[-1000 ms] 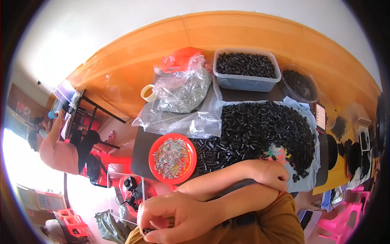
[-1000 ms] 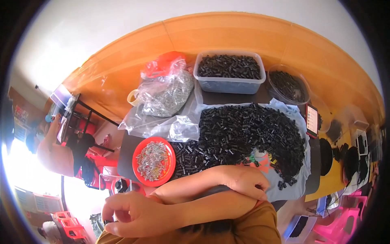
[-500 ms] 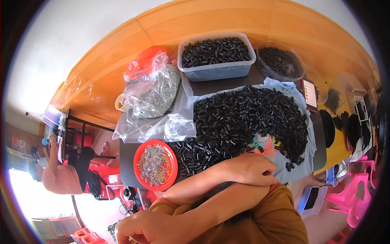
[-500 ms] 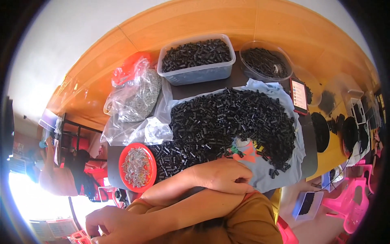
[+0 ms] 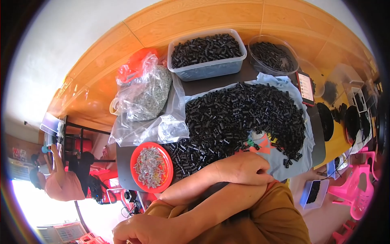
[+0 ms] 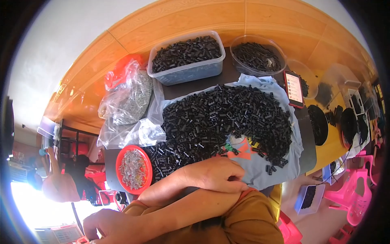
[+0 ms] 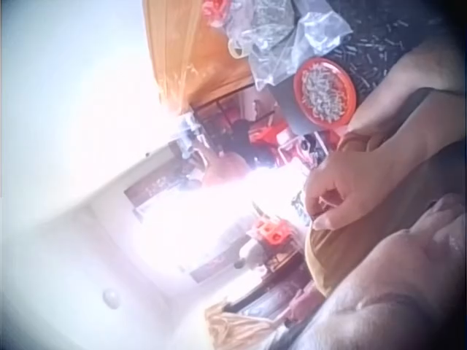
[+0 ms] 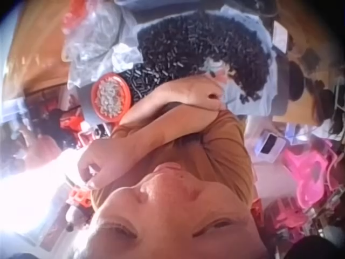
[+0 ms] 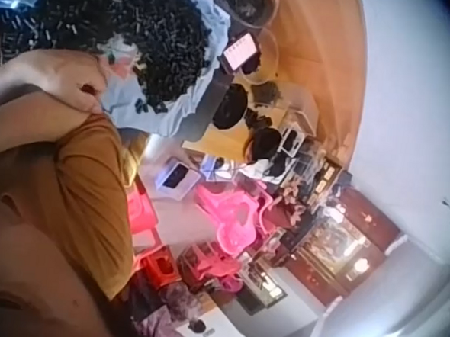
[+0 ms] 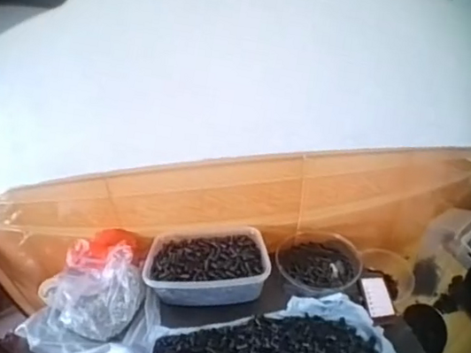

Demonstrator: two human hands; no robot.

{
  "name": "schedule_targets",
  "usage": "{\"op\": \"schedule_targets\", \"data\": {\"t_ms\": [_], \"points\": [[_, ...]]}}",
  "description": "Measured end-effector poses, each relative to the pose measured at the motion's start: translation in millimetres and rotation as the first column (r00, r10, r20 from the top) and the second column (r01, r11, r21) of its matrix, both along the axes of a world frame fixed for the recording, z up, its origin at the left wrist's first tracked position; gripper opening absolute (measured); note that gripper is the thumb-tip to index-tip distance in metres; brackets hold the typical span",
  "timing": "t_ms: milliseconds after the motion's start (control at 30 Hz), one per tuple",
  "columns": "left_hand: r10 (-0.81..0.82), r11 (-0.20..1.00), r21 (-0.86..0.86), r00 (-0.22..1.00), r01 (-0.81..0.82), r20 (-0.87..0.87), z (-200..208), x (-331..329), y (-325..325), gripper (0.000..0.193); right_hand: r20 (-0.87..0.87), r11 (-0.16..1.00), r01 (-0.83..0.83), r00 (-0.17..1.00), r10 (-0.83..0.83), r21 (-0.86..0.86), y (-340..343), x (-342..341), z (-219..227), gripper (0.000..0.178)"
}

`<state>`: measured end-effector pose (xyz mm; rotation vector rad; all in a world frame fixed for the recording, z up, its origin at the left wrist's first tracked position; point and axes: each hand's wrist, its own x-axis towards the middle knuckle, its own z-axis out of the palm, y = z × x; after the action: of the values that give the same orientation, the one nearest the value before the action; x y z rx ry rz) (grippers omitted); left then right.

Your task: The person assembles cord locks by hand, picking up springs and plastic cord lock components from the table and fitting the springs into the plastic pieces.

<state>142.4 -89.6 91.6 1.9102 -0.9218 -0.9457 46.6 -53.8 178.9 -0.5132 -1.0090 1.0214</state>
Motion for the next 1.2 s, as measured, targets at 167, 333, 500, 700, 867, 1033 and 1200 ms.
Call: {"op": "schedule_targets", "data": {"t_ms": [167,333,500,700,867,1033,1200], "points": [[0.072,0.992,-0.100,0.997,-0.071,0.008,-8.2,-5.1,-1.3,0.034,0.012,1.000,0.020,1.000,-0.020,0.003,-0.8,1.4,-1.5,0.019],[0.190,0.937,-0.318,0.975,-0.146,0.111,-17.0,-8.2,-0.7,0.037,0.015,0.999,0.022,1.000,-0.021,-0.027,-1.8,1.1,-0.9,0.020],[0.034,0.997,0.073,0.999,-0.034,0.000,12.2,1.5,4.5,0.037,0.025,0.999,0.034,0.999,-0.033,-0.042,-3.5,2.7,-1.2,0.022],[0.182,0.929,-0.341,0.980,-0.143,0.085,-18.7,-8.8,-1.7,0.035,0.052,0.998,0.015,0.999,-0.011,-0.066,-3.2,4.8,1.5,0.021],[0.059,0.998,-0.022,0.998,-0.059,0.020,4.1,-0.5,3.3,0.036,0.023,0.999,0.026,0.999,-0.025,-0.044,-2.6,1.5,-1.7,0.019],[0.026,0.995,0.096,0.999,-0.022,-0.045,6.5,-2.3,4.2,0.037,0.030,0.999,0.024,0.999,-0.023,-0.044,-0.6,-1.3,-4.4,0.019],[0.212,0.940,-0.295,0.971,-0.172,0.108,-19.4,-11.3,-1.6,0.038,0.037,0.997,0.033,0.999,-0.030,-0.070,-2.8,3.3,-0.8,0.019]]}}
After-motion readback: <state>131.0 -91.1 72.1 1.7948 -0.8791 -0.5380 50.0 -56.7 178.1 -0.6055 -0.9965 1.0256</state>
